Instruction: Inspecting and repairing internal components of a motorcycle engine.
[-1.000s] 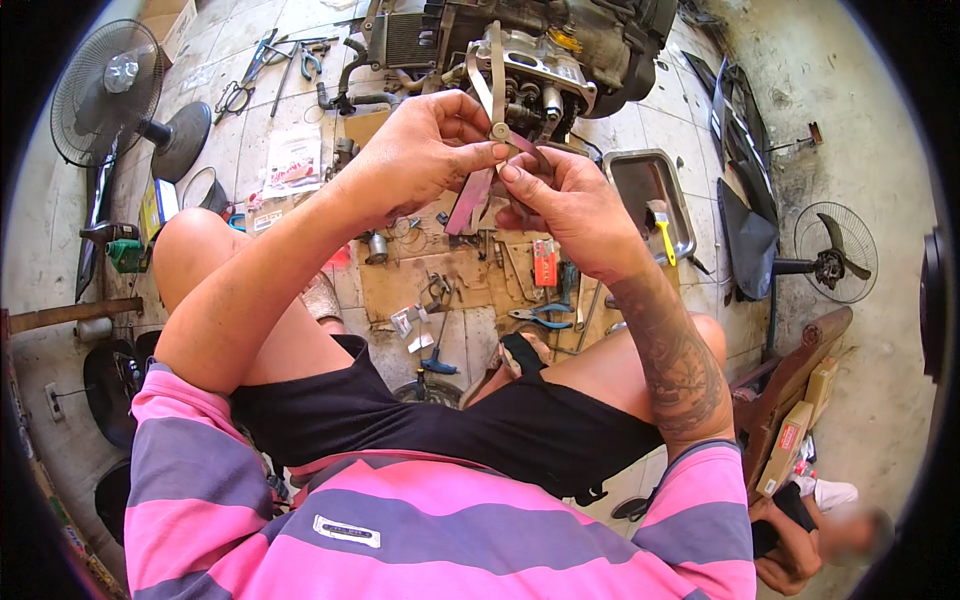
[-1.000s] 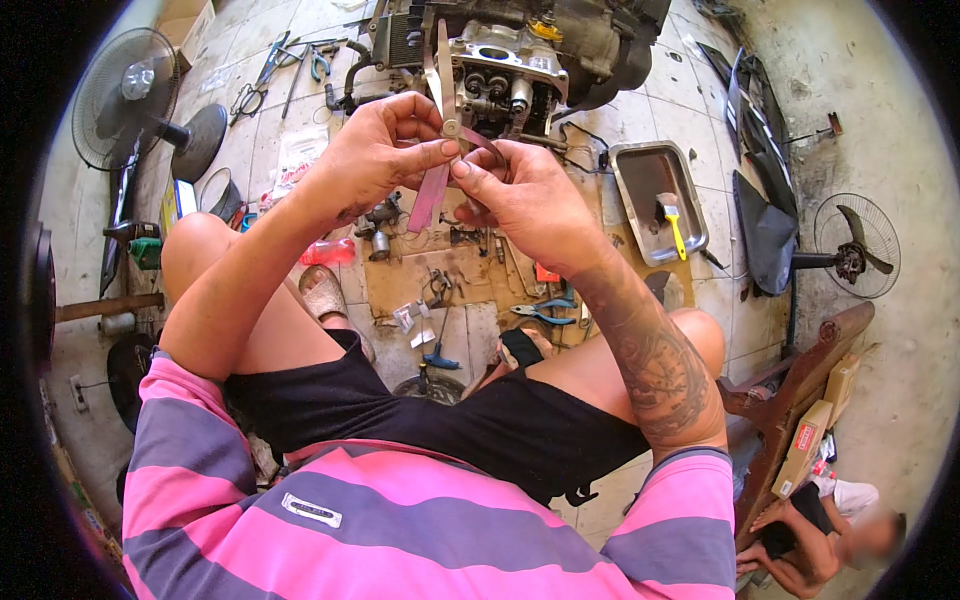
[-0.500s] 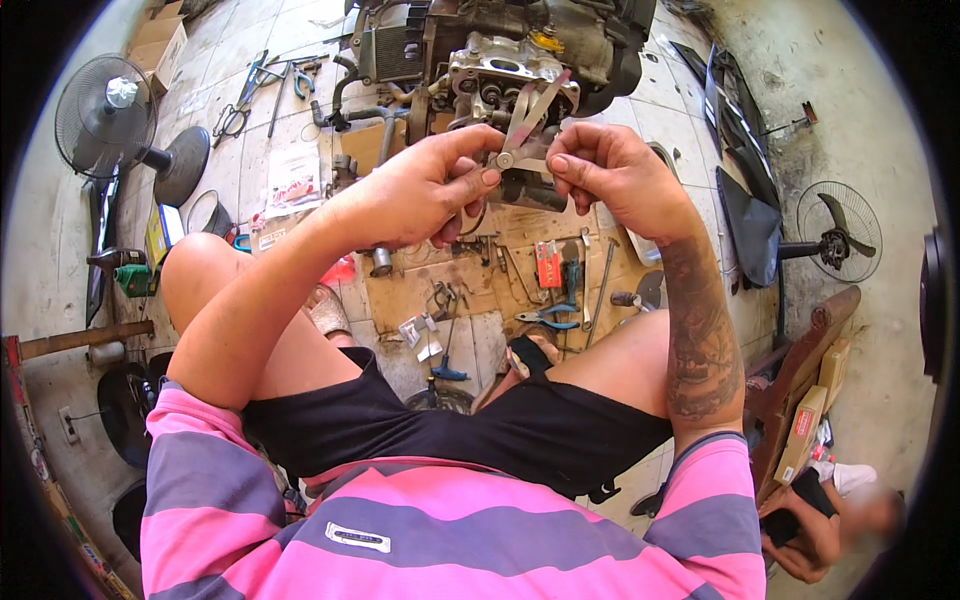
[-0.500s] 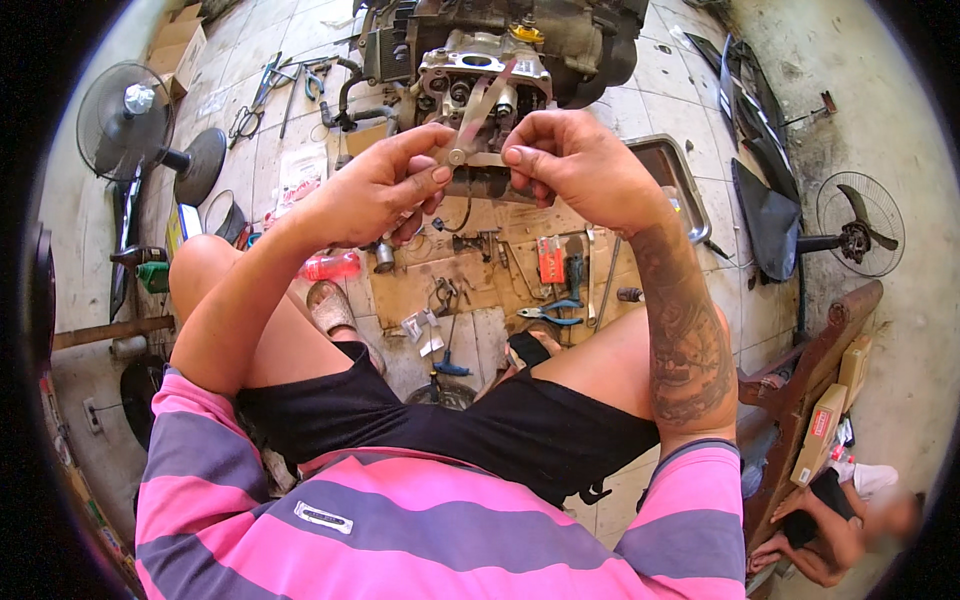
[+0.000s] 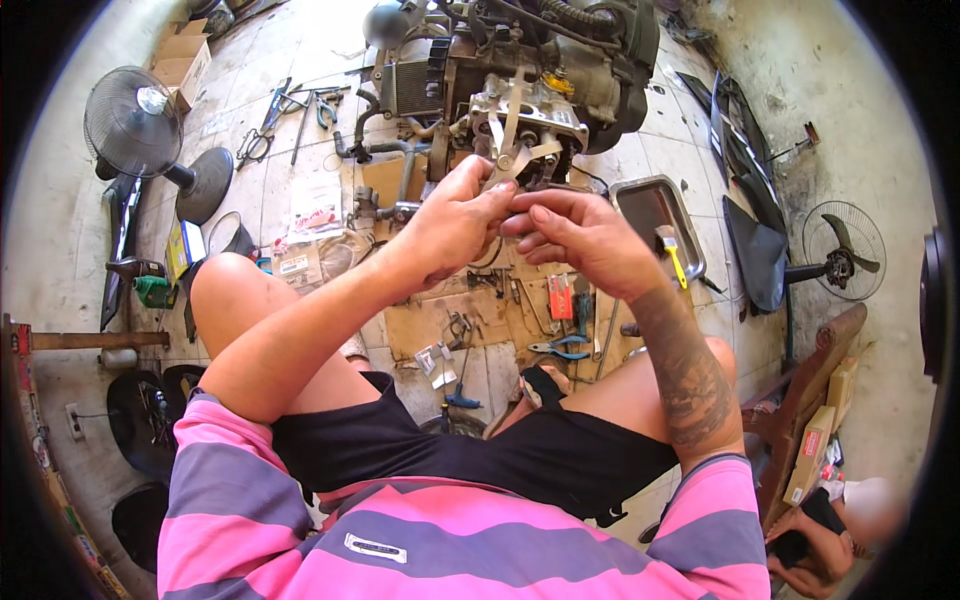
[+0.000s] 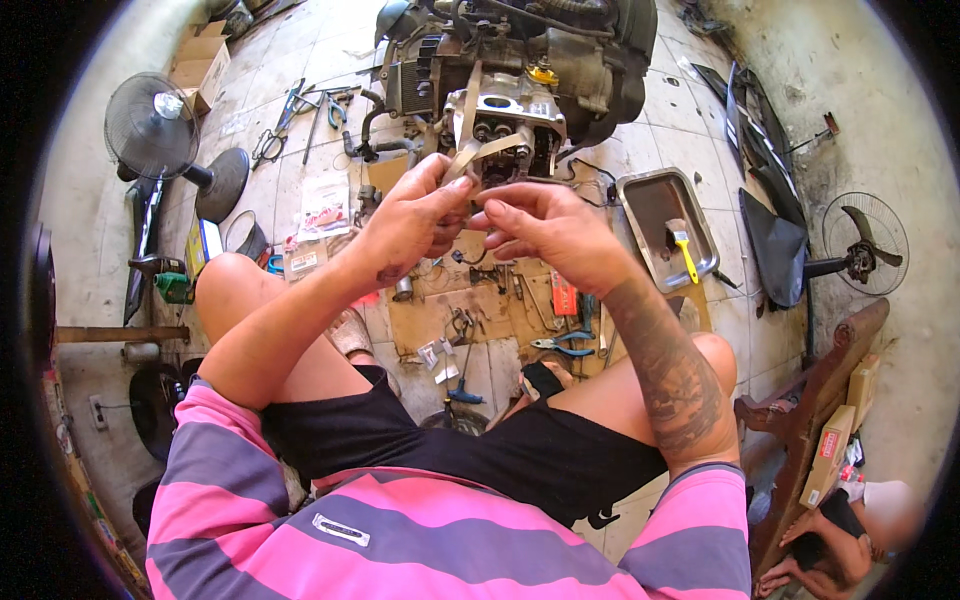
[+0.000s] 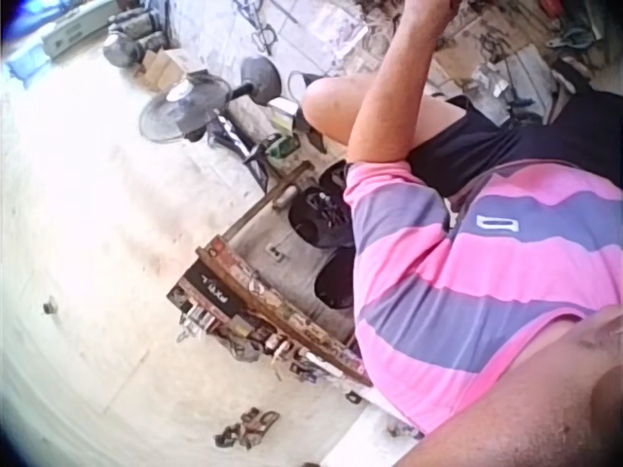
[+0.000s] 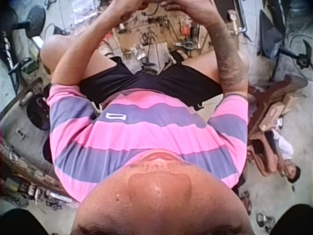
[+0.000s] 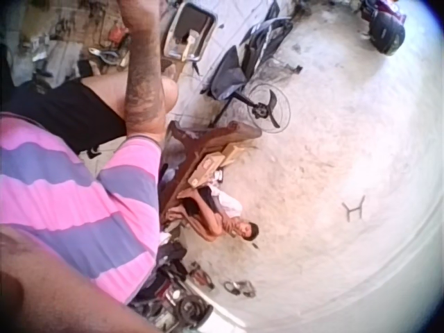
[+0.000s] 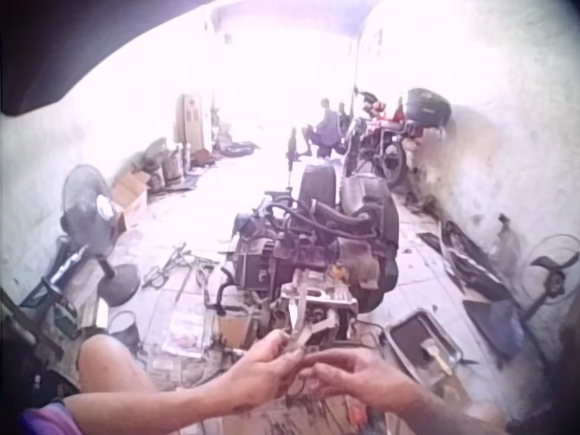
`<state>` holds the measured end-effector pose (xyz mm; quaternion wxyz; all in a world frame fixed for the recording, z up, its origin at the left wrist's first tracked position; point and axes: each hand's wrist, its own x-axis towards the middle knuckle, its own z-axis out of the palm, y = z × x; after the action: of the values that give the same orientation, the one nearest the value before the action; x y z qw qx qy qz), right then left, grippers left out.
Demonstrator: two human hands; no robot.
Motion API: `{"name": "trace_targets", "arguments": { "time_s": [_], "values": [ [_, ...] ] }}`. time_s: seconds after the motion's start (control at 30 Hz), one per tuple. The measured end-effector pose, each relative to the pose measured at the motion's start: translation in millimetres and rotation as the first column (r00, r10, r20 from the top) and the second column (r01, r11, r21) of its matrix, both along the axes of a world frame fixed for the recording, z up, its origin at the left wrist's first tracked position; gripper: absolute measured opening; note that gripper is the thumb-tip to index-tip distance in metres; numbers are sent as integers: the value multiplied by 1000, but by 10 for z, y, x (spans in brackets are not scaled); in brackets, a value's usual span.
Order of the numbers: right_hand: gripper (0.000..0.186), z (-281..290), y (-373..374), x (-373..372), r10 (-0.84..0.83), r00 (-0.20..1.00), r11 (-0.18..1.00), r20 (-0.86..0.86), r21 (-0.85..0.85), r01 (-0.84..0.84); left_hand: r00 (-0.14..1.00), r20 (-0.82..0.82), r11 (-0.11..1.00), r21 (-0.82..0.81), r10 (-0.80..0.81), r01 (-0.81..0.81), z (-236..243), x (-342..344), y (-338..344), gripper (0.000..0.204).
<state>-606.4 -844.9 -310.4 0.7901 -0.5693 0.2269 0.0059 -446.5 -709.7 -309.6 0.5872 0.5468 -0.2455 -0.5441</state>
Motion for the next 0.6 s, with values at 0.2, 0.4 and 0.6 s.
{"name": "trace_targets", "arguments": {
  "time_s": [0.2,0.4,0.6],
  "values": [
    [42,-175,236,128,-161,973,986,168,60,153,988,-151,997,-65,19,-29,-181,-179,22,25],
    [44,-147,180,84,20,1000,968,-1,-249,-20,192,957,894,119,-220,431,5,-228,230,29],
    [43,183,113,11,105,988,942,-117,-305,-137,123,847,843,-529,517,99,184,80,49,40]
  ]
}}
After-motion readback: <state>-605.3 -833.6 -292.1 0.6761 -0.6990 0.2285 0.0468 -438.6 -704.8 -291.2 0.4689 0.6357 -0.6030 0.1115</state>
